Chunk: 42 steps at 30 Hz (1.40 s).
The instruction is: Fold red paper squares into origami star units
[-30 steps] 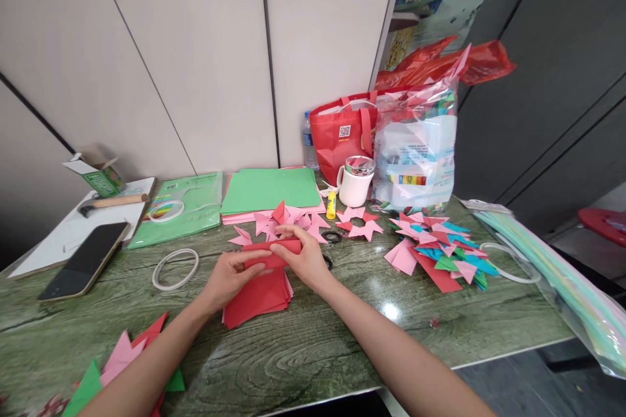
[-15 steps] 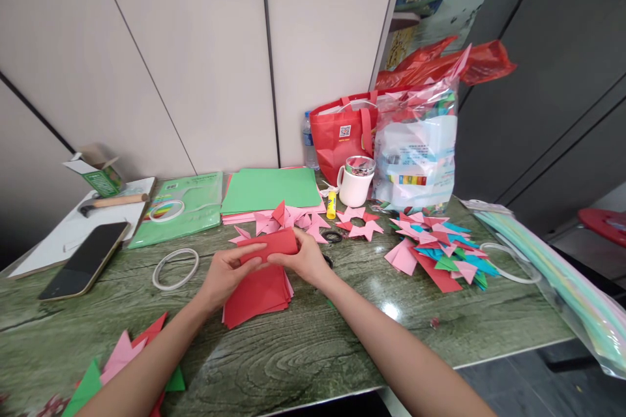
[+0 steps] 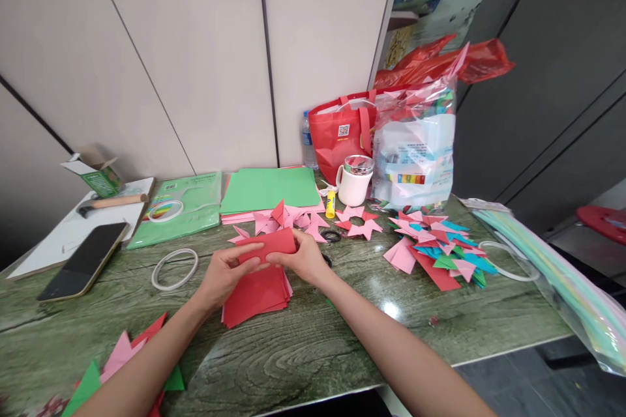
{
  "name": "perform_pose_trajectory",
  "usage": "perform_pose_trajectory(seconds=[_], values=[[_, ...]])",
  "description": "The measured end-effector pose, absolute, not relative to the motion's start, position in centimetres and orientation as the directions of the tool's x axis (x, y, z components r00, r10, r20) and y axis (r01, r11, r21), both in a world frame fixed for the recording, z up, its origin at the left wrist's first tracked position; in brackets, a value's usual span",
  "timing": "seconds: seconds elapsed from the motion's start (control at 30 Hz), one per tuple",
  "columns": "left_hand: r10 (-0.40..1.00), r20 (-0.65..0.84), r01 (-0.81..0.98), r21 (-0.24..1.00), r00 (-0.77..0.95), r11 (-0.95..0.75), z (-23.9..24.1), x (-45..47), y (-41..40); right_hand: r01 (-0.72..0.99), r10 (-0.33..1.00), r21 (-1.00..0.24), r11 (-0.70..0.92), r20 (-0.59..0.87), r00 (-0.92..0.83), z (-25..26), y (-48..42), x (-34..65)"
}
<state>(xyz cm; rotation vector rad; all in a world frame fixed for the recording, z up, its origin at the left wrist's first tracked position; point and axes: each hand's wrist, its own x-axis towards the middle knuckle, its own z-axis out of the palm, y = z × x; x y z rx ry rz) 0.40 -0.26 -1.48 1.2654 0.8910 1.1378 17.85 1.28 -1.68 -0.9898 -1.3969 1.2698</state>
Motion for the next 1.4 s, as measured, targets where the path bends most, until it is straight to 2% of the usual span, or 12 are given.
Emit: perform_pose_trajectory(seconds=[0.2,0.37,0.63,0.7,0.9,1.4], values=[[0.97,0.059,-0.173,0.985,0.236,-0.018,-1.5,0.4,-0.3,-0.13,0.967,-0.989,0.075,0.104,-0.232,-1.4,1.2,17.8],[0.983,0.07,-0.062,0.996,0.17,-0.06,-1.2,0.5,-0.3,-0.141,0.958,-0.985,0.097,0.13,-0.254,-1.7,1.4,17.9],[0.991,0.126,0.023,0.992,0.052,-0.127,-1.9,0.0,0.2,-0.229,0.967,-0.973,-0.042,0.018,-0.254,-2.4,1.7,17.6],[0.991,0.128,0.015,0.992,0.031,-0.128,-1.7,0.2,0.1,-0.247,0.97,-0.968,-0.039,0.022,-0.241,-2.4,1.7,17.5],[0.999,0.039,-0.159,0.987,0.006,-0.038,-1.3,0.8,-0.3,-0.293,0.976,-0.955,-0.038,0.027,-0.217,-2.5,1.4,17.1],[0.997,0.081,-0.031,0.996,0.016,-0.081,-1.3,0.5,-0.3,-0.305,0.986,-0.952,-0.014,0.037,-0.161,-2.7,1.7,17.1]])
